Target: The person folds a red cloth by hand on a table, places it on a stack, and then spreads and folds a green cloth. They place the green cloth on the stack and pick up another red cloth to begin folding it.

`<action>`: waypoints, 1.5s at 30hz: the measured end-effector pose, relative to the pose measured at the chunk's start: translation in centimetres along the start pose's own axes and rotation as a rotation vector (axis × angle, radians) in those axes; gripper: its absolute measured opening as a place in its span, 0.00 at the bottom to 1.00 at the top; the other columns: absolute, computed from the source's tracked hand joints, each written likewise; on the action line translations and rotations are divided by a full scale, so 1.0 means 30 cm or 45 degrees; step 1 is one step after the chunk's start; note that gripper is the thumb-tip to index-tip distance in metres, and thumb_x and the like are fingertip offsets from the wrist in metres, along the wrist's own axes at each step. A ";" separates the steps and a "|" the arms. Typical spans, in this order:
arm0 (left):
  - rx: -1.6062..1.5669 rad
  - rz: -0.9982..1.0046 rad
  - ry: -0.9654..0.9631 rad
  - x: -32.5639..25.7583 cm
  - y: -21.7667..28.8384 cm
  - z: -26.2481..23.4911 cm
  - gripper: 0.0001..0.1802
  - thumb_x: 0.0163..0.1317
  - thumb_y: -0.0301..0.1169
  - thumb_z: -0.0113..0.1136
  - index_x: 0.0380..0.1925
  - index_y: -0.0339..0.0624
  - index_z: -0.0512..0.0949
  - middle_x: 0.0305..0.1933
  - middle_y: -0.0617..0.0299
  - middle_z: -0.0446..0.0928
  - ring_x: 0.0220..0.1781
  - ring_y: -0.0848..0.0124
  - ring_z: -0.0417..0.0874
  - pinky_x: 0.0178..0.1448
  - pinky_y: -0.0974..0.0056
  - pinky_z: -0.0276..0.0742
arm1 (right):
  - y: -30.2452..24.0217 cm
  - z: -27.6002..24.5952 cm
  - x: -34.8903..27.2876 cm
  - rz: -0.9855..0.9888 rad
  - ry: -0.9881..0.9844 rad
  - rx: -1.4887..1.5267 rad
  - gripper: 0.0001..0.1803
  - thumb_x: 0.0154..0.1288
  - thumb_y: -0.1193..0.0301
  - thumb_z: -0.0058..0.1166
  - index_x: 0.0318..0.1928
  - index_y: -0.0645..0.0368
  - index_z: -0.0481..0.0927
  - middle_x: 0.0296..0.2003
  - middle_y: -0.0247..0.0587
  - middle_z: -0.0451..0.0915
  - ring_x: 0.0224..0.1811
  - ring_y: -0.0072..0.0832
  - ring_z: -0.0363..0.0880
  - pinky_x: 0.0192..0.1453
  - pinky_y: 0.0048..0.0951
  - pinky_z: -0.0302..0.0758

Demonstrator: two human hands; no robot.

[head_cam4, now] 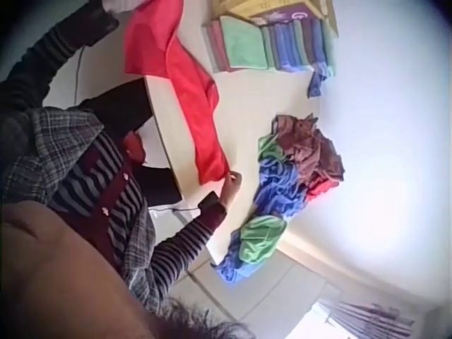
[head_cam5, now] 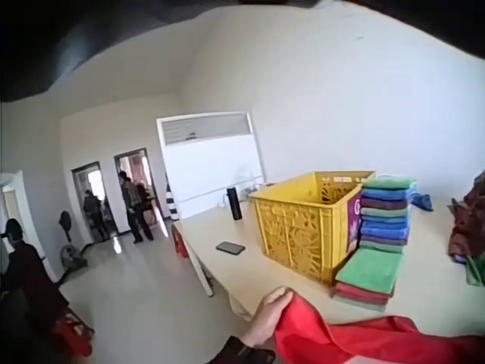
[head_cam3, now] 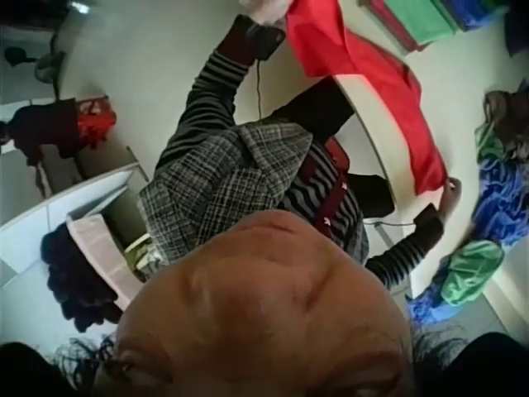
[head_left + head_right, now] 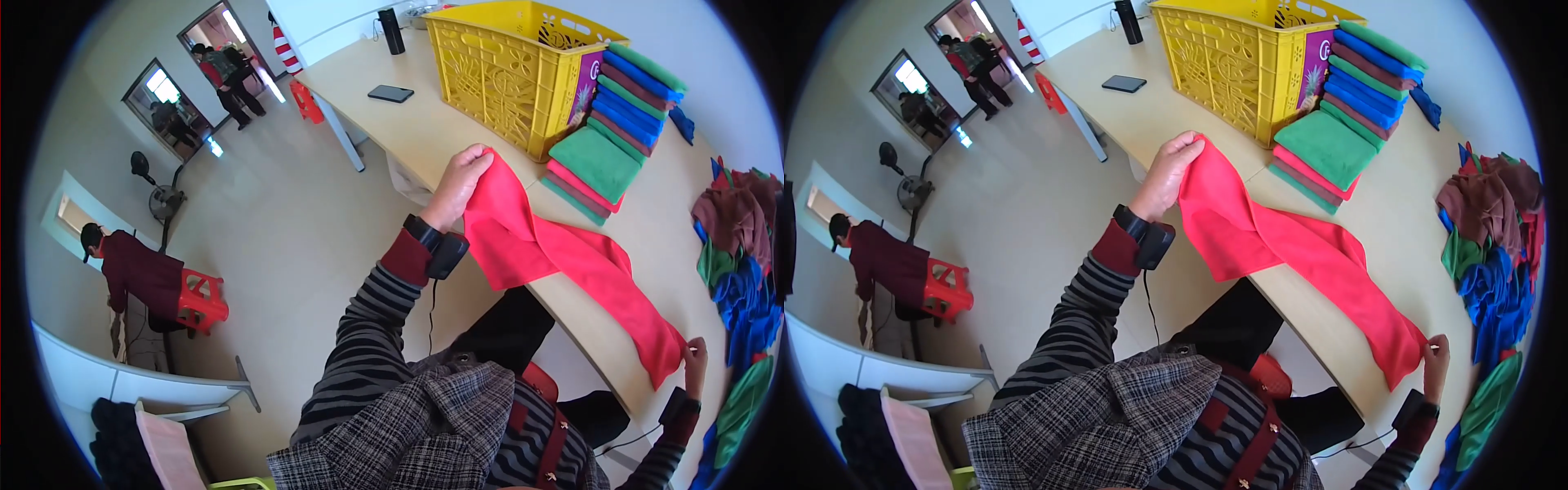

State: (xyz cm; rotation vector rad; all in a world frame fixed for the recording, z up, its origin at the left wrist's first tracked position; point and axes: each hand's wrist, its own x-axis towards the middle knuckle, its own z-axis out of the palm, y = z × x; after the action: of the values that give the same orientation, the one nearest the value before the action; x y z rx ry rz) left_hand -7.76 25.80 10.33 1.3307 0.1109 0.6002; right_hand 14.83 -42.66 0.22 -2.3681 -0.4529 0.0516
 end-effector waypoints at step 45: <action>-0.067 -0.183 0.017 0.150 -0.133 -0.099 0.11 0.78 0.32 0.53 0.54 0.40 0.77 0.51 0.62 0.81 0.58 0.70 0.81 0.64 0.60 0.76 | -0.433 0.028 -0.359 -0.118 0.434 -0.529 0.09 0.68 0.79 0.57 0.47 0.61 0.80 0.41 0.43 0.83 0.47 0.36 0.84 0.57 0.33 0.79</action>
State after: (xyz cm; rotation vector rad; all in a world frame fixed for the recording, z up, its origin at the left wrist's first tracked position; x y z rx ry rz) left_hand -3.79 30.06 7.02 1.2558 0.1988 0.4872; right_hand 0.59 -36.85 7.25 -2.6814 -0.4366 -0.5284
